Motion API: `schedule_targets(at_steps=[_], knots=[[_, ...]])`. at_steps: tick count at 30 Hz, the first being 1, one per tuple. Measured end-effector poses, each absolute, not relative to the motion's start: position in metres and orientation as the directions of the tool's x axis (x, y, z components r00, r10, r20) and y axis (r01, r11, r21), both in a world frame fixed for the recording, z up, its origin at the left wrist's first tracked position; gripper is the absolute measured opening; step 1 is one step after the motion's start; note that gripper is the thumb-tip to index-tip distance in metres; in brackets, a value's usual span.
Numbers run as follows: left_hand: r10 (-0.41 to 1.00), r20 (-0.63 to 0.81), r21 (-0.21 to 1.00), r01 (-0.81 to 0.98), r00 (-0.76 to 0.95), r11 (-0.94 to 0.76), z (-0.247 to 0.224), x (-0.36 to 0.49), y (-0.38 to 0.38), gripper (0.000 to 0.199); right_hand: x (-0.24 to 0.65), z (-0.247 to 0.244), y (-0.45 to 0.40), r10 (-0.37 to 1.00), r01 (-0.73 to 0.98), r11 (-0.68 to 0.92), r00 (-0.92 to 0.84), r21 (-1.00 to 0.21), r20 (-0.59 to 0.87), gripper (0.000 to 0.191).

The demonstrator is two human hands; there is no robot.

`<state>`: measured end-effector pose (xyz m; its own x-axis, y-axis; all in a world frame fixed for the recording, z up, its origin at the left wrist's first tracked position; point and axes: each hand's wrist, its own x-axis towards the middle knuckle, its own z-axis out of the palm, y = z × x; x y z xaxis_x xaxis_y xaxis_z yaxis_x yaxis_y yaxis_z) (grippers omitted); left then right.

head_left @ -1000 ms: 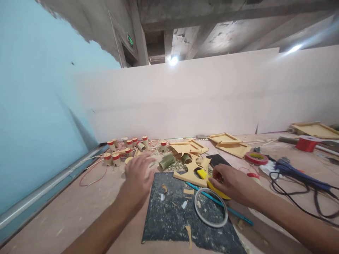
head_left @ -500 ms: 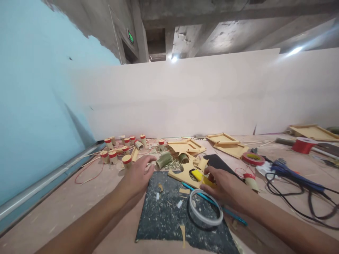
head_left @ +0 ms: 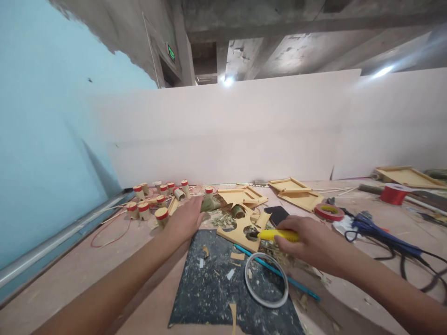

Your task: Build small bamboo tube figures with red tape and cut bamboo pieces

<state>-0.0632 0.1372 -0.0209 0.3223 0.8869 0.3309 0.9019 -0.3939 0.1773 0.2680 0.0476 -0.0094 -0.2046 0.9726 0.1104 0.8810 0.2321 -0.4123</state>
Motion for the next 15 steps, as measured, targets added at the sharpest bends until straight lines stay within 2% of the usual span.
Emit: schedule_targets(at_steps=[4,7,11,15], knots=[[0.824,0.484,0.253,0.854,0.295,-0.455,-0.016,-0.072,0.105,0.041,0.268,-0.003,0.046,0.978,0.829,0.207,-0.178,-0.519,0.106,0.029],[0.789,0.546,0.315,0.803,0.283,-0.506,-0.018,-0.072,0.088,0.047,0.270,-0.004,0.050,0.983,0.792,0.182,-0.126,-0.583,0.136,0.036],[0.784,0.557,0.417,0.725,0.273,-0.548,-0.027,-0.066,0.083,0.036,0.271,-0.005,0.053,0.986,0.699,0.149,-0.055,-0.700,0.156,0.044],[0.820,0.520,0.558,0.632,0.238,-0.538,-0.035,-0.062,0.082,0.035,0.259,-0.006,0.048,0.992,0.540,0.118,-0.028,-0.833,0.123,0.055]])
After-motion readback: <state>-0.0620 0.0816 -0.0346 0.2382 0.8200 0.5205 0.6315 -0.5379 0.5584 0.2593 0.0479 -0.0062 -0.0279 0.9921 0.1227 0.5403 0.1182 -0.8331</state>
